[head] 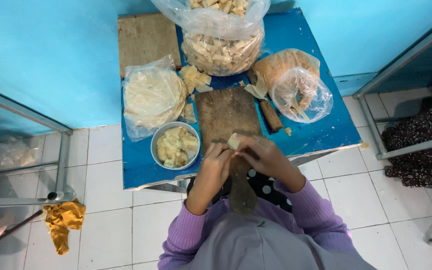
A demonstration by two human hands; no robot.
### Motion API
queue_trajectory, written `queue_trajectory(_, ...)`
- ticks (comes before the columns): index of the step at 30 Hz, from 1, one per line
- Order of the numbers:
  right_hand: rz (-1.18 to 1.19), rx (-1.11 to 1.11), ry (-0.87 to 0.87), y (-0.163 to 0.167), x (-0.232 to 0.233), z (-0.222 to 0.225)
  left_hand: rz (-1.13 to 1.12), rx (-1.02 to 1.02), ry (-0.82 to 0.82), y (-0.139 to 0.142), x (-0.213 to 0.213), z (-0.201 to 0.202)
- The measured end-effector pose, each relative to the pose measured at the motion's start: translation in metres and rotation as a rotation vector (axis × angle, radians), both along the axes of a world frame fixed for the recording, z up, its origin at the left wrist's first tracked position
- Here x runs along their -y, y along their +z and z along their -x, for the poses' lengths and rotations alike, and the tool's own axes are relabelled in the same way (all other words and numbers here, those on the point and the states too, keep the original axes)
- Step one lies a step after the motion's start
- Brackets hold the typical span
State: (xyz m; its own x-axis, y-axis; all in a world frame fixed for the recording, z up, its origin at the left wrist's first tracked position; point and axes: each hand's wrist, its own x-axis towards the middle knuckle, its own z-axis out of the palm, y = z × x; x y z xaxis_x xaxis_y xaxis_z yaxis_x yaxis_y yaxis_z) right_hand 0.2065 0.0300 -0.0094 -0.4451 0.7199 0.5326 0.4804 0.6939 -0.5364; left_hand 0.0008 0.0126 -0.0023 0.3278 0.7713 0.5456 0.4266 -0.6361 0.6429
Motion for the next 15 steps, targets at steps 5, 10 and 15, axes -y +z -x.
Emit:
queue_trajectory(5,0.330,-0.097,0.045,0.010,-0.018,-0.002,0.085,-0.001,0.067,-0.004,-0.009,-0.003)
queue_trajectory(10,0.227,-0.014,-0.027,0.000,-0.020,0.002,0.077,-0.004,0.138,-0.008,-0.013,-0.010)
queue_trajectory(15,-0.140,0.050,-0.048,-0.013,-0.013,0.004,0.058,-0.005,0.144,-0.014,-0.018,-0.010)
